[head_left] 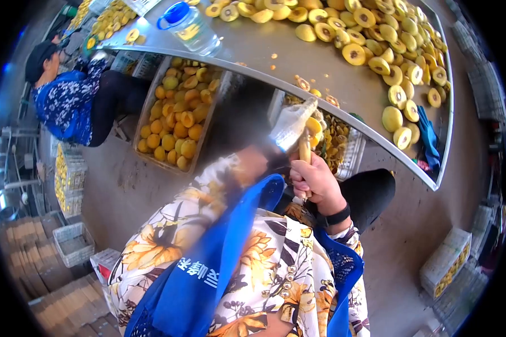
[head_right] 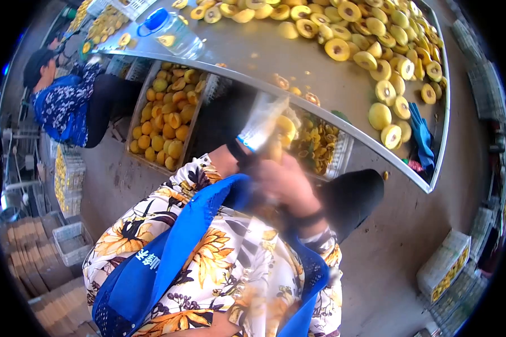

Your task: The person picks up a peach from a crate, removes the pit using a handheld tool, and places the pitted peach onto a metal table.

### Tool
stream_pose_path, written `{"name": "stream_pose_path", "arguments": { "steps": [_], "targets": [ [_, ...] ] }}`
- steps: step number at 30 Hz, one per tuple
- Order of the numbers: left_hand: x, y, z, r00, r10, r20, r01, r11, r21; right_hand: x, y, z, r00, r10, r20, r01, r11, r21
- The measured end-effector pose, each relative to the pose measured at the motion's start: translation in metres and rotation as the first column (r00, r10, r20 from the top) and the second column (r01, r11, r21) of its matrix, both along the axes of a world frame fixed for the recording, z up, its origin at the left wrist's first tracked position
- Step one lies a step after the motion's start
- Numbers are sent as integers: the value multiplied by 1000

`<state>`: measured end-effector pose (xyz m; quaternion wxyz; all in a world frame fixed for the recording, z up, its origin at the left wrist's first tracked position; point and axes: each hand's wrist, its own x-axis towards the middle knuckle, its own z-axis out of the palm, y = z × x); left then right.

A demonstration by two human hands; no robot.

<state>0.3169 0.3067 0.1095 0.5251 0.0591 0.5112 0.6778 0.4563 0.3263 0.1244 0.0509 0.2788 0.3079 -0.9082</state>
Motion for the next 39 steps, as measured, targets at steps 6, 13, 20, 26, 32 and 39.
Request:
{"name": "stream_pose_path", "arguments": {
  "steps": [6, 13, 20, 26, 32, 39],
  "targets": [
    [-3, -1, -2, 970, 84, 228, -77, 996, -41, -4, -2, -17, 997, -47, -60, 35, 981, -192],
    [-13, -13, 1, 986, 24, -165, -51, 985, -163, -21, -17, -34, 999, 21, 50, -40, 910, 414],
    [-30, -5, -23, 941, 332, 64, -321, 937, -135, -40, -19, -43, 993, -106, -50, 117, 854, 507],
    [-38, -24, 3, 950, -35, 309, 17, 998, 60, -36, -12, -35, 984, -13, -178, 47, 981, 190],
    [-39, -21, -12, 992, -56, 112, 62, 997, -50, -30, -13, -27, 972, 6, -233, -14, 999, -30],
    [-54, -19, -41, 979, 187, 87, -192, 980, 49, -45, -30, -33, 975, -166, -146, 217, 845, 488]
  ]
}}
